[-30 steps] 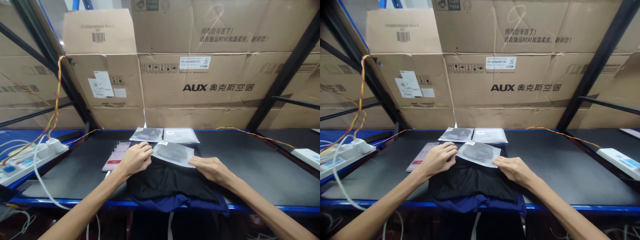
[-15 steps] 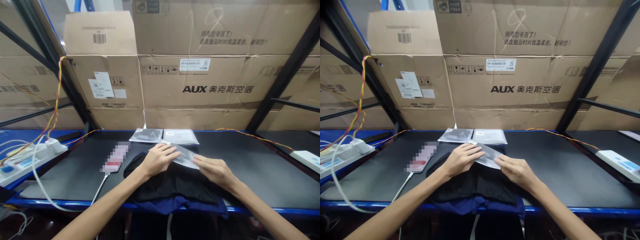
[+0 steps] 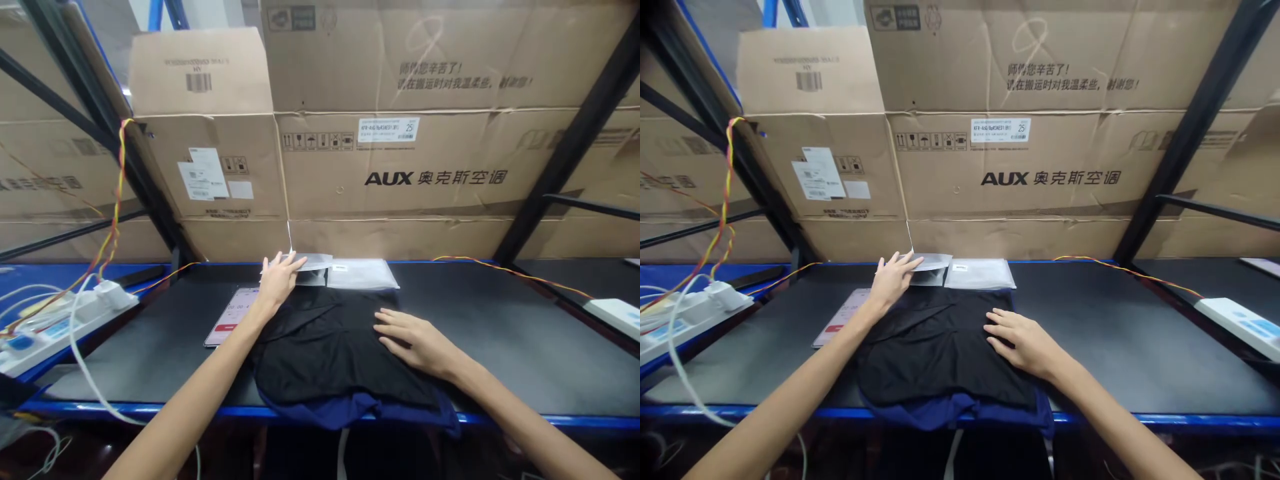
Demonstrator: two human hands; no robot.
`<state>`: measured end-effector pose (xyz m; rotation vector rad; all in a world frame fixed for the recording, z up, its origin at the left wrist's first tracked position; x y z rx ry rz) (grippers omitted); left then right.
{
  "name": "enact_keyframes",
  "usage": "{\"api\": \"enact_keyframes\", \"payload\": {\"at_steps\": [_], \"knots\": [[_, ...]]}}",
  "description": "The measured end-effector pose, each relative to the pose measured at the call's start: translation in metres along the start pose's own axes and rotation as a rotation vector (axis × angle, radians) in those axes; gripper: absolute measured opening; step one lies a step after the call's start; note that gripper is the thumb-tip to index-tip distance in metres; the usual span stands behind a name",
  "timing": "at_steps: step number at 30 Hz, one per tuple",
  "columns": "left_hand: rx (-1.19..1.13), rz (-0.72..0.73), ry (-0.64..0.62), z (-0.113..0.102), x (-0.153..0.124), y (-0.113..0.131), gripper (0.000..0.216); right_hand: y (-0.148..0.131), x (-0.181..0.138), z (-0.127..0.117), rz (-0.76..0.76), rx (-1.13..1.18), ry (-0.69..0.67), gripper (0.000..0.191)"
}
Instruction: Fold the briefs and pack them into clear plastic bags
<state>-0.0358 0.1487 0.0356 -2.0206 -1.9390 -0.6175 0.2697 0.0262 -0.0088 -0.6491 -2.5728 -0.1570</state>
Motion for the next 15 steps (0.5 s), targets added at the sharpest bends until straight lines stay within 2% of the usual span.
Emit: {"api": "enact_keyframes", "payload": {"at_steps": [3,5,15], "knots": [[0.013,-0.028,-0.124,0.017,0.000,-0.003,0.051,0.000,-0.003,-0.001,0.027,0.020,-0.029,0.029],[-0.013,-0.030,-0.165,0.023,-0.002,-0.005,0.051,0.001,-0.004,-0.002,0.046,0.035,-0.038,0.030],[-0.102,-0.049,-0.176,0.017,-0.001,-0.013,0.056,0.001,-0.004,-0.003,0.070,0.061,-0.046,0.030]]}}
Point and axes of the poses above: each hand's wrist, its own x-axis towards the middle knuckle, its own z-axis out of the palm, y = z × x, the point moved 4 cm from there along x, towards the middle knuckle, and after that the axes turned 15 degrees about -z, right-handed, at the moved point
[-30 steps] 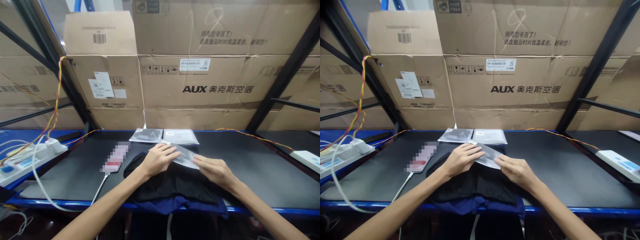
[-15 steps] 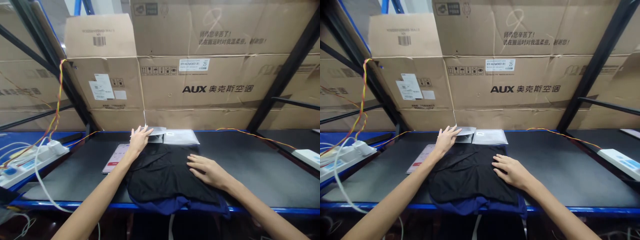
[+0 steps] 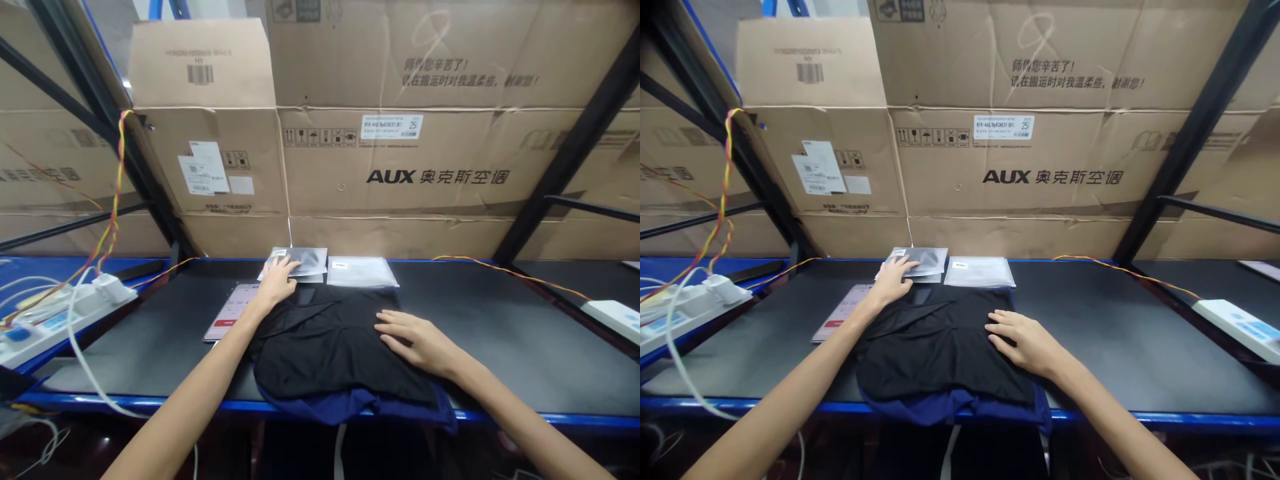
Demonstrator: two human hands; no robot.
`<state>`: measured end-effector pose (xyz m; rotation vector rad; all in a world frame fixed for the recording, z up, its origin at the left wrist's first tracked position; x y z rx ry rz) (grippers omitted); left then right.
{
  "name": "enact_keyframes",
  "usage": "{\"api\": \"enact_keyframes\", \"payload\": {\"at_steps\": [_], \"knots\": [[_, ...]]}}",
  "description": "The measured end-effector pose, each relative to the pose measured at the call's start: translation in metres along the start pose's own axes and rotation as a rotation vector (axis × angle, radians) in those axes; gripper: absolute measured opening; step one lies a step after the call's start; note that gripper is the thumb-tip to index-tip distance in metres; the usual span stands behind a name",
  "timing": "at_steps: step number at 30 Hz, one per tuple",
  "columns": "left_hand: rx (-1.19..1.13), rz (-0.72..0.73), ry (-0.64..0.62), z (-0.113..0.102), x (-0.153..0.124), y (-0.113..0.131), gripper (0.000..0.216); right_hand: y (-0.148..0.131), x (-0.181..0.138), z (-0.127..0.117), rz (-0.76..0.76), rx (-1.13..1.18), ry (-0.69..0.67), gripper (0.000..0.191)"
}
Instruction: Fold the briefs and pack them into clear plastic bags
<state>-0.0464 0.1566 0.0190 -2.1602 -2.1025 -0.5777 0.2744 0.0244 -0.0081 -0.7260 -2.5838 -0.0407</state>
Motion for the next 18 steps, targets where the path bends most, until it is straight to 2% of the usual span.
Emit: {"api": "enact_keyframes", "payload": {"at_steps": [5,7,10,14,18], "knots": [[-0.093,0.026,-0.019,-0.016,-0.009,0.011,0.056,0.002,0.001,0.000,0.032,0.020,0.000,0.032],[-0.181,0.120,-0.068,-0.025,-0.024,0.023,0.049,0.002,0.003,-0.002,0.051,0.041,0.003,0.033],[-0.216,0.320,-0.230,-0.031,-0.061,0.043,0.042,-0.001,0.010,-0.004,0.072,0.093,-0.021,0.036],[-0.162,0.446,-0.377,-0.024,-0.106,0.055,0.052,-0.007,0.019,-0.002,0.105,0.166,-0.098,0.050],[-0.121,0.471,-0.364,-0.012,-0.122,0.055,0.062,-0.008,0.020,0.006,0.145,0.180,-0.208,0.067]]}}
Point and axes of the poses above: each hand's wrist, its own x-axis towards the middle knuckle, its own z-axis out of the palm, y = z × x, the point moved 4 cm from there along x, towards the middle knuckle, and after that the axes turned 15 degrees about -z, right-handed, at the moved point
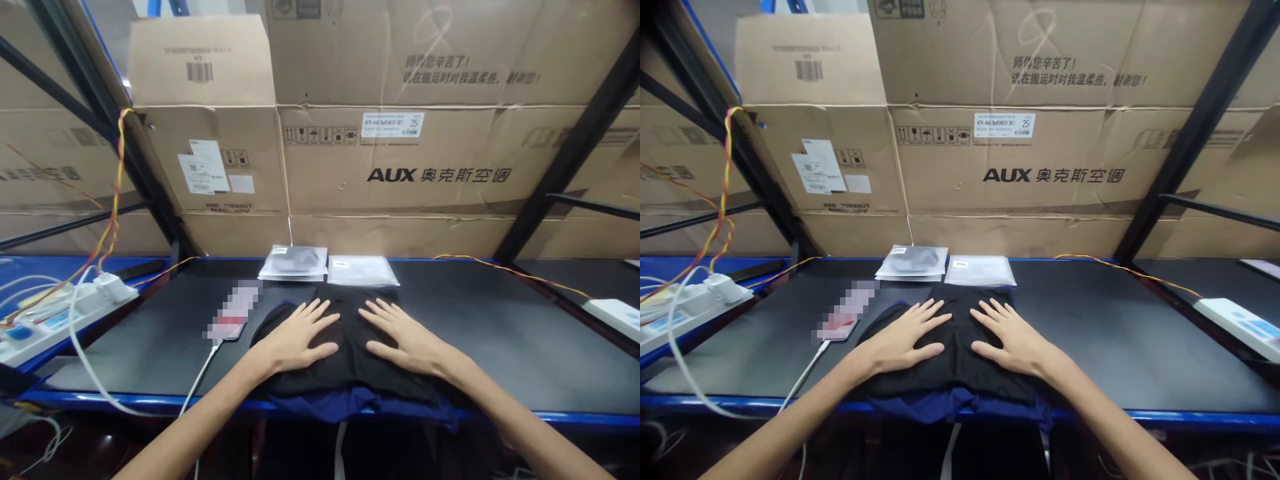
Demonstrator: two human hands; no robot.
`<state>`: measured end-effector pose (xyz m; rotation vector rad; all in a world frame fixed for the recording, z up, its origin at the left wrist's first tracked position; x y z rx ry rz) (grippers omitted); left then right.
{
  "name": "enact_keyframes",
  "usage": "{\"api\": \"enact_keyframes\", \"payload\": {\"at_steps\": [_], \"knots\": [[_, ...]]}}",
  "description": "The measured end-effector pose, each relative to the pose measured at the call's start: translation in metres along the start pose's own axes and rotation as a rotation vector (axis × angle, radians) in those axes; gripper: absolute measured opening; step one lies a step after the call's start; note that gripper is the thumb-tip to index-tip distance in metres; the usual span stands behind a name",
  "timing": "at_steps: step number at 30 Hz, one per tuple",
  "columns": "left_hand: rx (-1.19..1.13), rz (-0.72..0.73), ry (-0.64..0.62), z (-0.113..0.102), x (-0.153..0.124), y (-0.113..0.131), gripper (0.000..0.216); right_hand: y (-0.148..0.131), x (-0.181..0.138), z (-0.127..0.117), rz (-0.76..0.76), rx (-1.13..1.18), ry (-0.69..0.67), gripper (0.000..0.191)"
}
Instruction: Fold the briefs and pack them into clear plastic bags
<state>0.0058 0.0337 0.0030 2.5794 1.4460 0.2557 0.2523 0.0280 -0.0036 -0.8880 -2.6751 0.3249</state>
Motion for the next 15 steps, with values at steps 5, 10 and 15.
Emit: {"api": "enact_keyframes", "payload": {"at_steps": [5,10,15], "knots": [[0.011,0.007,0.035,0.0041,0.0008,-0.0019,0.061,0.0031,-0.0020,0.0053,-0.012,-0.014,-0.019,0.067],[-0.002,0.002,0.028,0.0034,0.0002,-0.0020,0.061,0.0041,-0.0036,0.0062,-0.010,-0.026,-0.024,0.065],[-0.022,-0.020,0.038,0.0003,-0.0003,-0.0001,0.061,0.0020,-0.0033,0.0049,-0.008,-0.013,-0.035,0.065]]}}
Point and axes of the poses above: each hand's wrist, its own x-axis towards the middle knuckle, its own z-axis out of the palm, y = z × x, the point moved 4 cm from there along x, towards the middle knuckle, and after that the axes turned 15 degrees about -z, right-handed, at the moved point
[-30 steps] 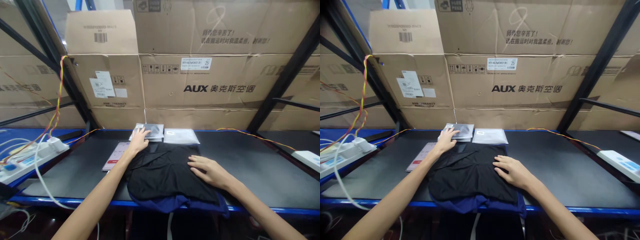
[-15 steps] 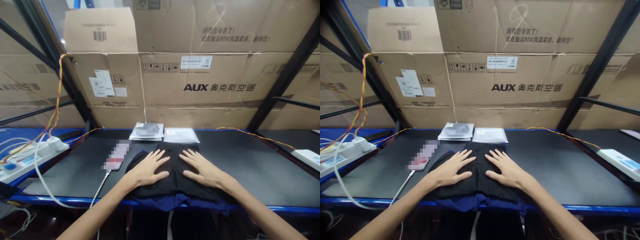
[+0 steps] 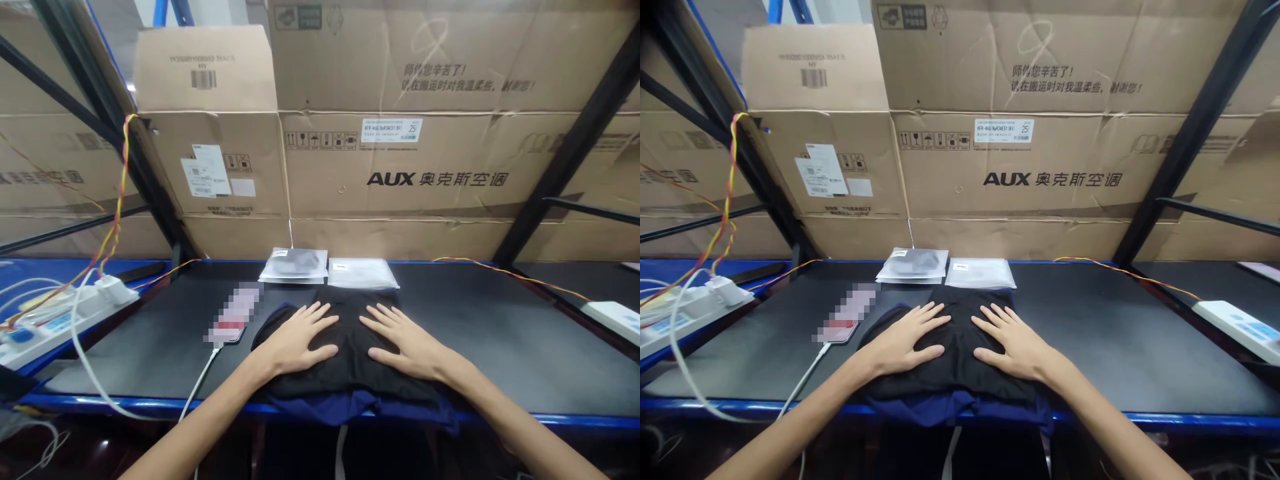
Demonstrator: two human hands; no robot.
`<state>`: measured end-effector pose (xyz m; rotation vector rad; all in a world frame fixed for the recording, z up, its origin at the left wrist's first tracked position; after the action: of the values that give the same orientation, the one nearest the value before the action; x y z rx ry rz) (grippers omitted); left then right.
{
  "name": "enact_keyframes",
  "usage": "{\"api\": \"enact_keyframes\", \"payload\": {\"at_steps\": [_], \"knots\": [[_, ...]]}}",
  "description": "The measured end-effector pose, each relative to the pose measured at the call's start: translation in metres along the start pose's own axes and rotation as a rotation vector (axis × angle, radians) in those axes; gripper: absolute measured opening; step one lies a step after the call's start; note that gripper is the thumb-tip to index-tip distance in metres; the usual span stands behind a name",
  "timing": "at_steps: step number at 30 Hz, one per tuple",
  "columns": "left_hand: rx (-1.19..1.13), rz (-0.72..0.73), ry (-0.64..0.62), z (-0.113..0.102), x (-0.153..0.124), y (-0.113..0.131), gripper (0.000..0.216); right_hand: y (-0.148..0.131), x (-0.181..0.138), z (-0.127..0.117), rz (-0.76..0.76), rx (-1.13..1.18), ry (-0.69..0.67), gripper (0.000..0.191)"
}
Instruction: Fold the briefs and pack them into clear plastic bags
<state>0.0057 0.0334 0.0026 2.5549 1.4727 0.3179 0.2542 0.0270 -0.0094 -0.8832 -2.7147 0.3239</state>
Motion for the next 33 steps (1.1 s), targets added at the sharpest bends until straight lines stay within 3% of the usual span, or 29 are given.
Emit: {"api": "enact_keyframes", "payload": {"at_steps": [5,9,12,18,23,29,33], "knots": [[-0.107,-0.061,0.078,-0.011,0.009,-0.004,0.048,0.003,0.001,-0.005,-0.001,-0.004,0.065,0.057],[-0.229,-0.170,0.198,-0.020,0.030,-0.024,0.039,0.019,0.005,-0.018,-0.030,-0.047,0.209,0.037],[-0.250,-0.238,0.215,-0.021,0.050,-0.038,0.038,0.039,0.008,-0.031,-0.012,-0.175,0.326,0.032],[-0.219,-0.266,0.213,-0.014,0.077,-0.041,0.035,0.071,0.017,-0.033,0.072,-0.360,0.322,0.027],[-0.274,-0.279,0.250,-0.010,0.080,-0.040,0.027,0.073,0.016,-0.030,0.080,-0.336,0.350,0.018],[-0.371,-0.257,0.339,-0.024,0.073,-0.039,0.013,0.062,0.009,-0.039,0.081,-0.258,0.425,0.017],[-0.339,-0.117,0.340,-0.037,0.057,-0.030,0.018,0.048,-0.003,-0.037,0.051,-0.165,0.415,0.021]]}}
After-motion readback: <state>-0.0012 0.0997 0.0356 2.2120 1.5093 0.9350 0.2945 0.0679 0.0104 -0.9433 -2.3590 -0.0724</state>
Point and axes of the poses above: each hand's wrist, its own x-axis towards the middle knuckle, its own z-axis out of the palm, y = z × x, the point moved 4 cm from there along x, towards the middle knuckle, and after that the axes turned 15 degrees about -z, right-handed, at the moved point
